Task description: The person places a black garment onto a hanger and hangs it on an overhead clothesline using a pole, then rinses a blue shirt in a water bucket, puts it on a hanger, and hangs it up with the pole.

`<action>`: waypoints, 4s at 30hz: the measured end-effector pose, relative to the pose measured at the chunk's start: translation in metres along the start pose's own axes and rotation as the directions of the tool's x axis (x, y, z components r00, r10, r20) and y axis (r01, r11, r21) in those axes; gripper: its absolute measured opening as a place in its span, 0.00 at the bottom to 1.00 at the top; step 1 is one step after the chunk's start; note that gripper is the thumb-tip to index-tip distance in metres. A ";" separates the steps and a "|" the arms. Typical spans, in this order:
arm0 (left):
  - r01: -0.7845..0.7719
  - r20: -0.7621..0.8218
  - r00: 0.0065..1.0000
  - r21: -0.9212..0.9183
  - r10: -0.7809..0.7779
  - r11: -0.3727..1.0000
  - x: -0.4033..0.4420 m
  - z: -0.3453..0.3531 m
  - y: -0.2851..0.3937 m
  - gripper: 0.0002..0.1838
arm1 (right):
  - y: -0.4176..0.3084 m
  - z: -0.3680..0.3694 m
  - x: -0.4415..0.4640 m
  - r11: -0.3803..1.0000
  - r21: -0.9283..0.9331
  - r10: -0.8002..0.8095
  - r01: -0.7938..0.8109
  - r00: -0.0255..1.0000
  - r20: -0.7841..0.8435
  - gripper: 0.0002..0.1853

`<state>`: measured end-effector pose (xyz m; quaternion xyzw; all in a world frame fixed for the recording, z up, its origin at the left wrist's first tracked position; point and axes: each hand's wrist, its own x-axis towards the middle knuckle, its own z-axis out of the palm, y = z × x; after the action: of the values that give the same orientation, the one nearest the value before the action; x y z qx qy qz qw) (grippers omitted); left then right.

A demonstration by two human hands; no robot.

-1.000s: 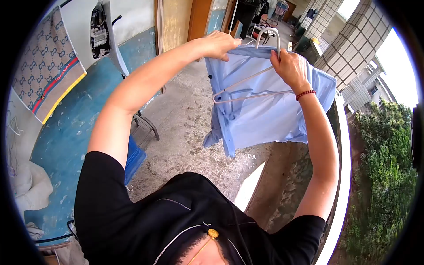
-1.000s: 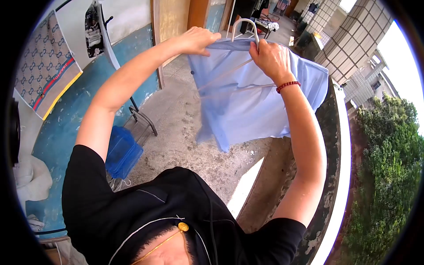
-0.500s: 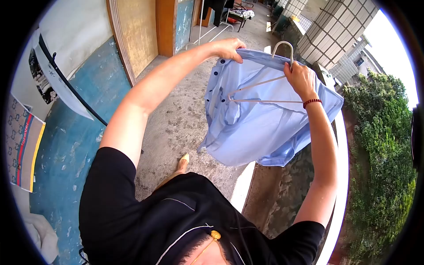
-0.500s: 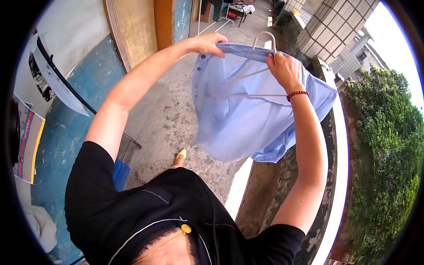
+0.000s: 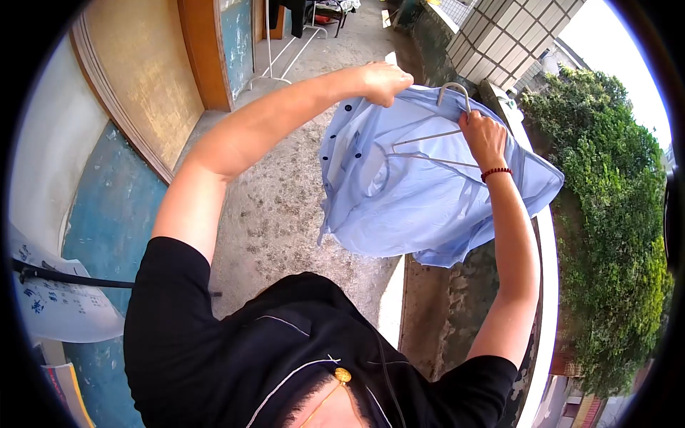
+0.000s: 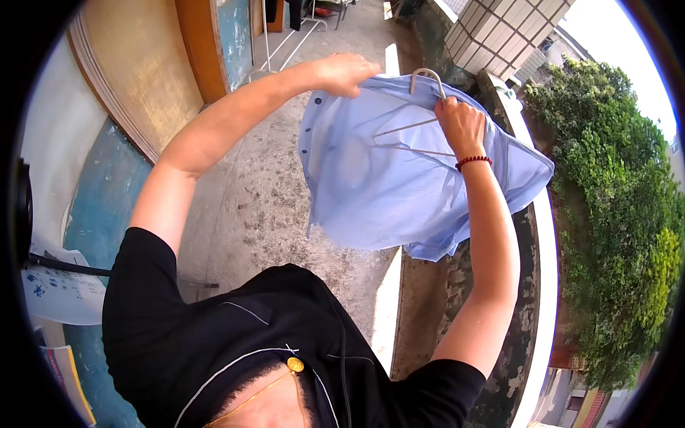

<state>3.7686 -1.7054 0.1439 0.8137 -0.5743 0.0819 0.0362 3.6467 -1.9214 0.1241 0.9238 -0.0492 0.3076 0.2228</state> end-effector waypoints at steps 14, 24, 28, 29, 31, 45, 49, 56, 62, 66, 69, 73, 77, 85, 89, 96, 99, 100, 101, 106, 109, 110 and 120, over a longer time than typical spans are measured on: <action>0.253 0.144 0.941 -0.901 -0.307 0.353 0.071 0.121 -0.140 0.25 | 0.074 0.099 0.140 0.796 0.400 0.464 -0.453 0.882 0.075 0.21; 0.013 -0.093 0.800 -0.985 -0.593 0.172 0.163 0.205 -0.286 0.12 | 0.152 0.177 0.255 0.746 0.566 0.402 -0.351 0.915 0.038 0.22; -0.039 -0.225 0.646 -0.964 -0.729 0.263 0.178 0.168 -0.367 0.12 | 0.178 0.225 0.271 0.763 0.551 0.326 -0.337 0.937 0.122 0.21; -0.037 -0.222 0.647 -0.965 -0.730 0.260 0.185 0.159 -0.381 0.12 | 0.182 0.235 0.276 0.753 0.562 0.321 -0.343 0.936 0.141 0.20; -0.131 -0.257 0.651 -0.965 -0.714 0.228 0.197 0.147 -0.406 0.11 | 0.181 0.244 0.287 0.704 0.607 0.327 -0.368 0.927 0.183 0.18; -0.265 -0.323 0.840 -0.945 -0.436 0.191 0.394 0.197 -0.483 0.07 | 0.189 0.335 0.429 0.778 0.471 0.405 -0.416 0.905 0.131 0.19; -0.190 -0.367 0.845 -0.886 -0.390 0.422 0.458 0.189 -0.574 0.07 | 0.188 0.366 0.476 0.772 0.470 0.395 -0.428 0.902 0.172 0.19; -0.207 -0.522 0.780 -0.736 -0.345 0.645 0.479 0.152 -0.528 0.11 | 0.142 0.423 0.558 0.702 0.466 0.522 -0.538 0.835 0.177 0.18; -0.236 -0.106 0.939 -0.890 -0.327 -0.390 0.540 0.154 -0.489 0.16 | 0.089 0.475 0.622 0.701 0.606 0.305 -0.377 0.926 0.223 0.15; -0.397 -0.197 0.897 -0.752 -0.395 -0.526 0.585 0.165 -0.533 0.11 | 0.085 0.502 0.647 0.729 0.640 0.116 -0.243 0.965 0.234 0.15; -0.466 -0.232 0.858 -0.725 -0.458 -0.507 0.620 0.175 -0.558 0.11 | 0.106 0.528 0.667 0.691 0.710 0.024 -0.134 0.986 0.162 0.14; -0.627 -0.367 0.763 -0.623 -0.532 -0.468 0.674 0.171 -0.600 0.13 | 0.138 0.550 0.671 0.752 0.627 0.151 0.201 0.874 -0.462 0.11; -0.727 -0.404 0.660 -0.555 -0.633 -0.404 0.722 0.151 -0.624 0.11 | 0.136 0.603 0.634 0.509 0.851 0.364 0.130 0.863 -0.350 0.04; -0.727 -0.538 0.686 -0.532 -0.490 -0.435 0.814 0.142 -0.717 0.08 | 0.087 0.832 0.601 0.688 0.696 0.300 -0.204 0.954 -0.017 0.19; -0.702 -0.449 0.675 -0.635 -0.586 -0.322 0.858 0.168 -0.791 0.05 | 0.096 0.928 0.608 0.728 0.640 0.254 -0.245 0.964 0.080 0.13; -0.397 -0.319 0.571 -0.914 -0.756 0.086 0.899 0.220 -0.928 0.04 | 0.179 0.982 0.686 0.313 0.706 0.678 -0.636 0.670 0.303 0.10; -0.409 -0.429 0.503 -0.883 -0.750 0.232 0.942 0.248 -0.998 0.04 | 0.208 0.996 0.734 0.411 0.623 0.766 -0.666 0.623 0.160 0.14; -0.420 -0.430 0.518 -0.881 -0.740 0.218 0.952 0.248 -1.013 0.04 | 0.216 0.998 0.747 0.442 0.580 0.772 -0.684 0.619 0.142 0.15; -0.421 -0.420 0.560 -0.887 -0.714 0.192 0.964 0.247 -1.031 0.04 | 0.222 0.997 0.765 0.465 0.546 0.791 -0.697 0.604 0.097 0.16; -0.500 -0.468 0.565 -0.849 -0.679 0.170 1.012 0.218 -1.080 0.07 | 0.222 1.044 0.808 0.551 0.543 0.688 -0.634 0.713 0.134 0.19; -0.541 -0.438 0.629 -0.840 -0.642 0.043 1.048 0.212 -1.109 0.11 | 0.220 1.076 0.820 0.588 0.544 0.512 -0.599 0.796 0.323 0.20; -0.536 -0.402 0.654 -0.844 -0.641 -0.017 1.058 0.211 -1.119 0.12 | 0.227 1.079 0.831 0.555 0.623 0.560 -0.551 0.801 0.210 0.18; -0.553 -0.172 0.702 -0.743 -0.691 -0.377 1.207 0.248 -1.239 0.11 | 0.193 1.187 0.919 0.701 0.571 0.578 -0.427 0.809 -0.105 0.04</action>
<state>5.3511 -2.4458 0.1550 0.3225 -0.2224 -0.1370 0.9098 4.9917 -2.5765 -0.1047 0.8460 -0.1853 0.4840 -0.1250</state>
